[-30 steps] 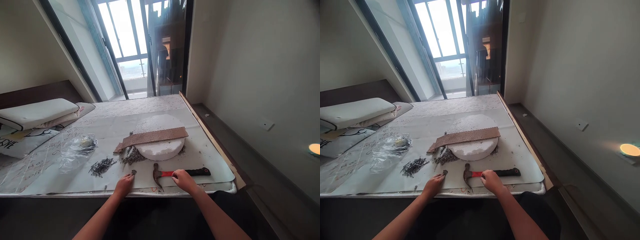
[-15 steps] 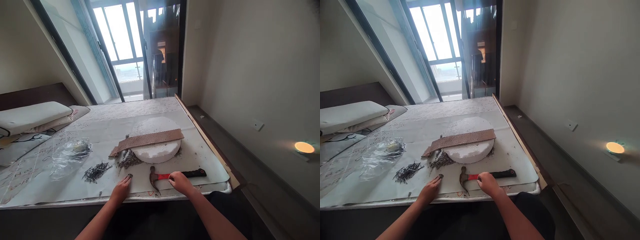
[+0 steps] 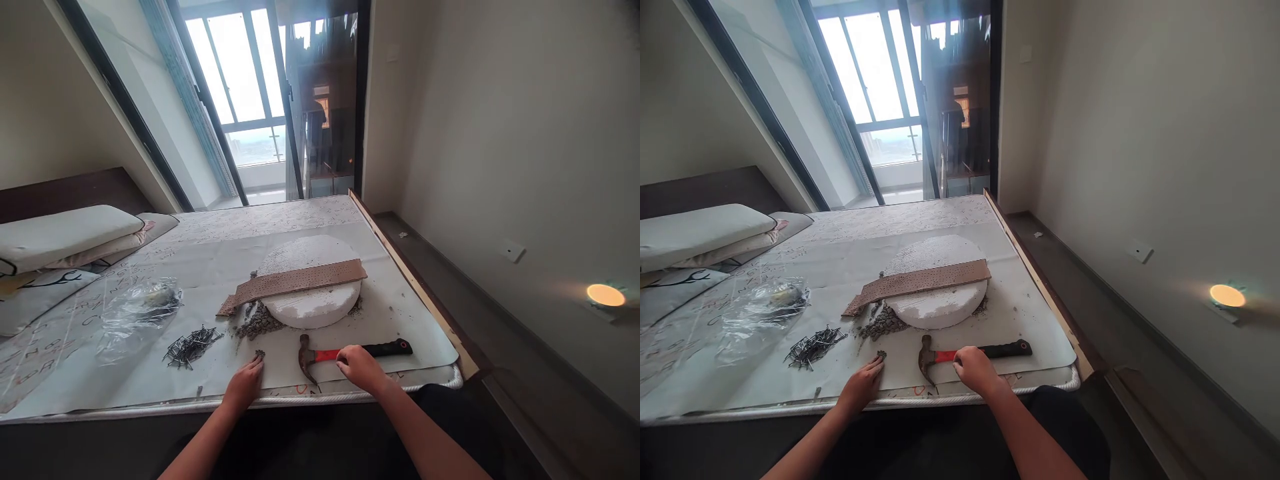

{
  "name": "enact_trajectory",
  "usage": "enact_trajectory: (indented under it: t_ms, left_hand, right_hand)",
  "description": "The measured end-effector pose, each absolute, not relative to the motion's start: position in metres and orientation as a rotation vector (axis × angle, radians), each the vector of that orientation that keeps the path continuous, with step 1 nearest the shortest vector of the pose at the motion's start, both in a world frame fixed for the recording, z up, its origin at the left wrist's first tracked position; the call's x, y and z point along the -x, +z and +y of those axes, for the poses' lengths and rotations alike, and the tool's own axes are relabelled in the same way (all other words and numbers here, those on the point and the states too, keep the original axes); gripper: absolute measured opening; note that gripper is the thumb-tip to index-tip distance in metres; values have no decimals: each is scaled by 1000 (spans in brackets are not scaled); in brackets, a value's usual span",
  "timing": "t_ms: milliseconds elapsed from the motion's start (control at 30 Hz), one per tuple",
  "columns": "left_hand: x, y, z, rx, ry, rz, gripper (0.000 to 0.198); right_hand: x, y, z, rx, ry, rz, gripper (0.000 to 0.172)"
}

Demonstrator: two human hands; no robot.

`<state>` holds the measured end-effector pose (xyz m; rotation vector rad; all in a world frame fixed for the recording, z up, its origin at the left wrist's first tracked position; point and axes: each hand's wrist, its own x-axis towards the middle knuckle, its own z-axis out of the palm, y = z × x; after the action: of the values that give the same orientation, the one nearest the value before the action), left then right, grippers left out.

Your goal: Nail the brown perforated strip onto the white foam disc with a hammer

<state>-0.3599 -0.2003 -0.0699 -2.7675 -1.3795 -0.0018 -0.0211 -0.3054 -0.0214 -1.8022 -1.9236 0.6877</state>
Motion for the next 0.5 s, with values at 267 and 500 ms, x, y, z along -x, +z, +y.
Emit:
enact_trajectory:
  t_ms: [267, 500]
  left_hand:
    - [364, -58, -192, 2720, -61, -1487, 45]
    - [366, -50, -184, 2711, -124, -1476, 42]
  right_hand:
    - [20, -18, -303, 1797, 680, -1932, 26]
    - [19, -13, -303, 1801, 689, -1926, 25]
